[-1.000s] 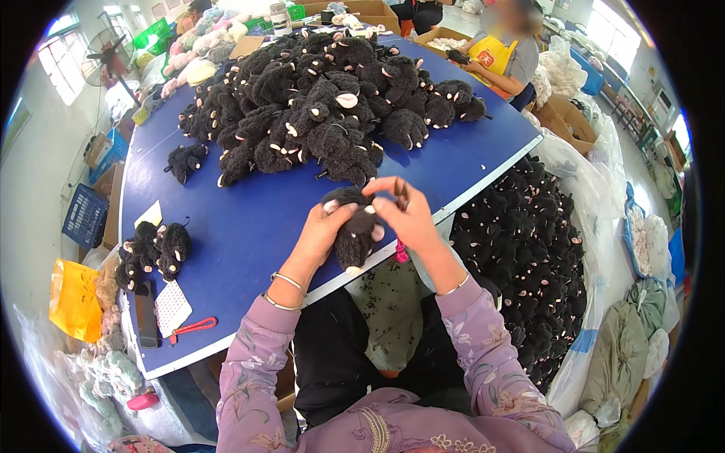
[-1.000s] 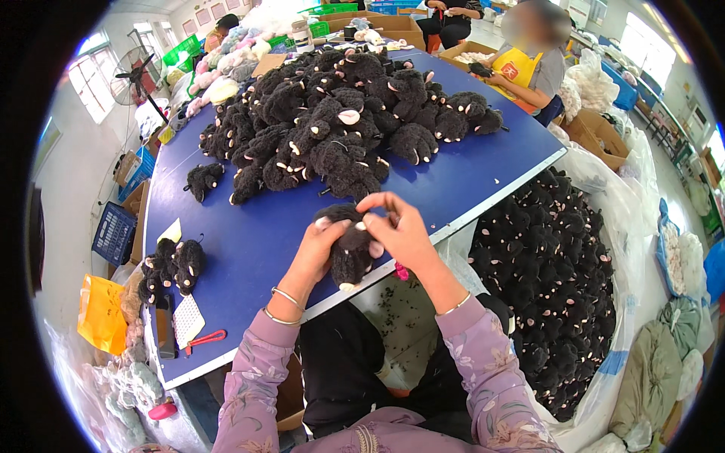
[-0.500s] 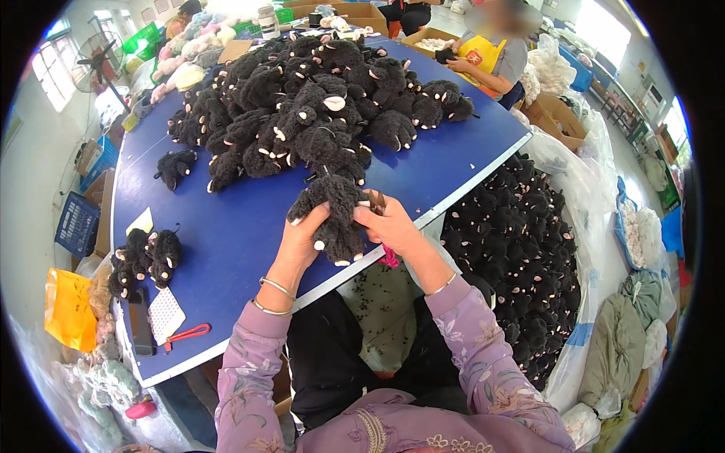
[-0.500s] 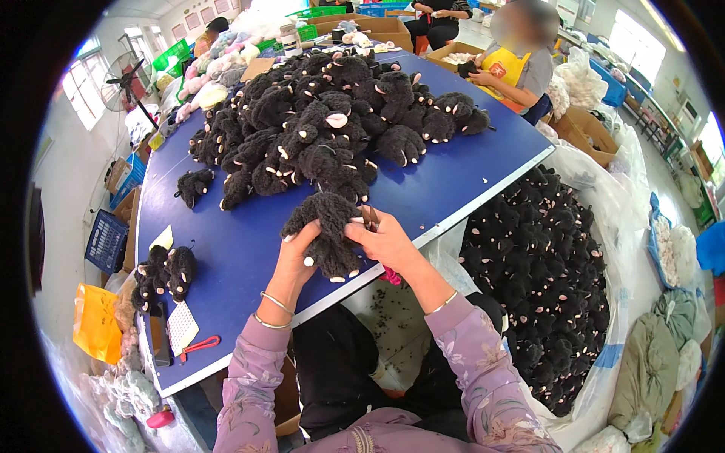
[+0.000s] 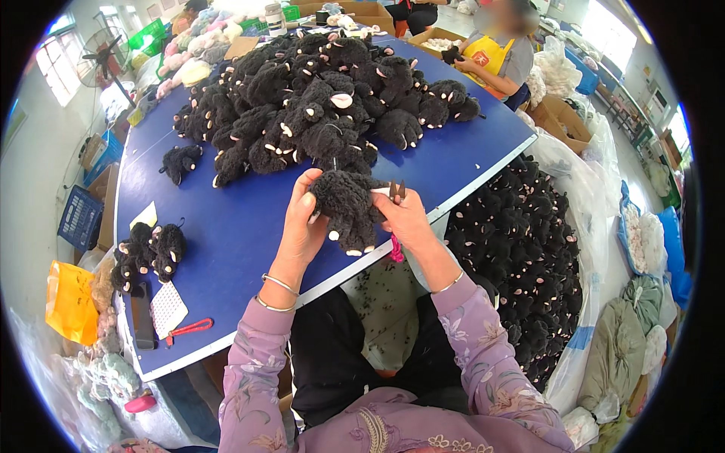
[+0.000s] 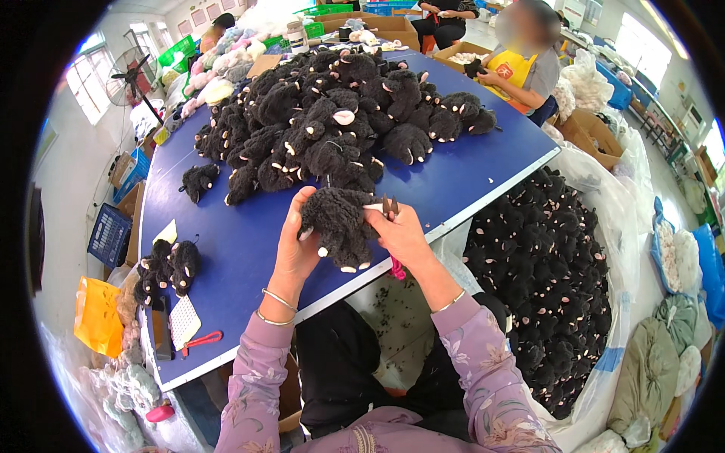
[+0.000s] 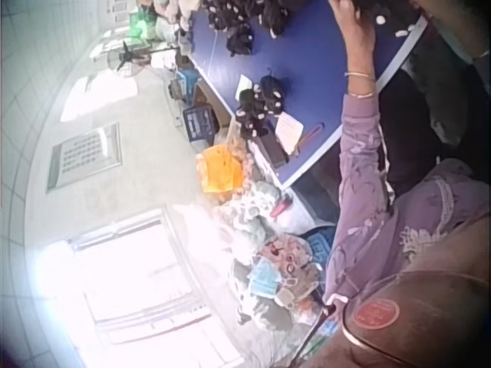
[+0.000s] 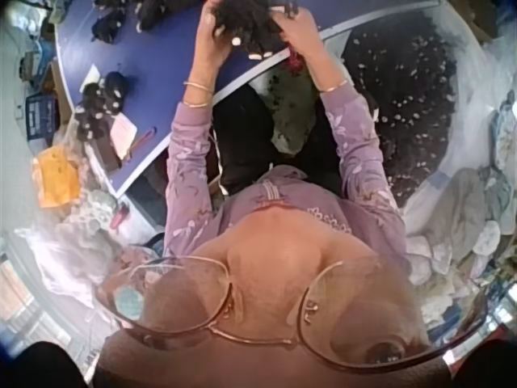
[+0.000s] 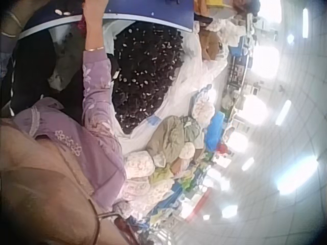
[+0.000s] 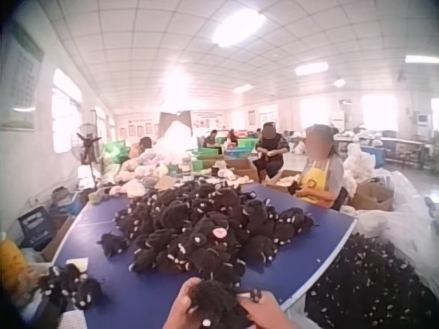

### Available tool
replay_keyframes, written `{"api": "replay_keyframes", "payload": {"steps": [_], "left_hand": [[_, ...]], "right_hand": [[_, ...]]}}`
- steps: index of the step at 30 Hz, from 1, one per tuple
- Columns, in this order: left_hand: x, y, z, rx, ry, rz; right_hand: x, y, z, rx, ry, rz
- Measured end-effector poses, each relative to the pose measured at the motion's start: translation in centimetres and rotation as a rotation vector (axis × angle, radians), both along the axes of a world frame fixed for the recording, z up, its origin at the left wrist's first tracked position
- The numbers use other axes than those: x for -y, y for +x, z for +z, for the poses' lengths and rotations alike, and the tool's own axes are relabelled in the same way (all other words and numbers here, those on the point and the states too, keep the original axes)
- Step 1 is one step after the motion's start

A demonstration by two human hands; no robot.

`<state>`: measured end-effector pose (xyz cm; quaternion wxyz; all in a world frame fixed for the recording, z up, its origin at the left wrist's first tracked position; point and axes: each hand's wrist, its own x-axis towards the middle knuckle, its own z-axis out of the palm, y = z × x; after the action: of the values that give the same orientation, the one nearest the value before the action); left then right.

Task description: The person trims the fur on small black plush toys using scissors. They pick up each toy, trim around the edges and features, and place the finished toy on the table. The process is repeated for multiple toys throughout the clip.

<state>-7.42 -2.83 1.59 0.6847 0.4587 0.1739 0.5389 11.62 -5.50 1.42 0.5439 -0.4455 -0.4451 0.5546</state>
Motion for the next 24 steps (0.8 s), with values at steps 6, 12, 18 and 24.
{"api": "replay_keyframes", "payload": {"steps": [6, 12, 18, 24], "left_hand": [[-0.7, 1.1, -1.1, -0.045, -0.221, 0.026], [0.4, 1.6, -0.4, -0.062, -0.226, -0.149], [-0.1, 1.6, -1.2, -0.134, -0.254, -0.016], [0.2, 1.7, -0.6, -0.067, -0.337, -0.001]], "right_hand": [[-0.3, -0.5, -0.9, 0.194, 0.181, -0.233], [-1.0, -0.3, -2.0, 0.192, 0.217, -0.31], [-0.2, -0.4, -0.4, -0.081, 0.055, -0.115], [0.4, -0.4, 0.8, -0.035, 0.184, -0.018]]}}
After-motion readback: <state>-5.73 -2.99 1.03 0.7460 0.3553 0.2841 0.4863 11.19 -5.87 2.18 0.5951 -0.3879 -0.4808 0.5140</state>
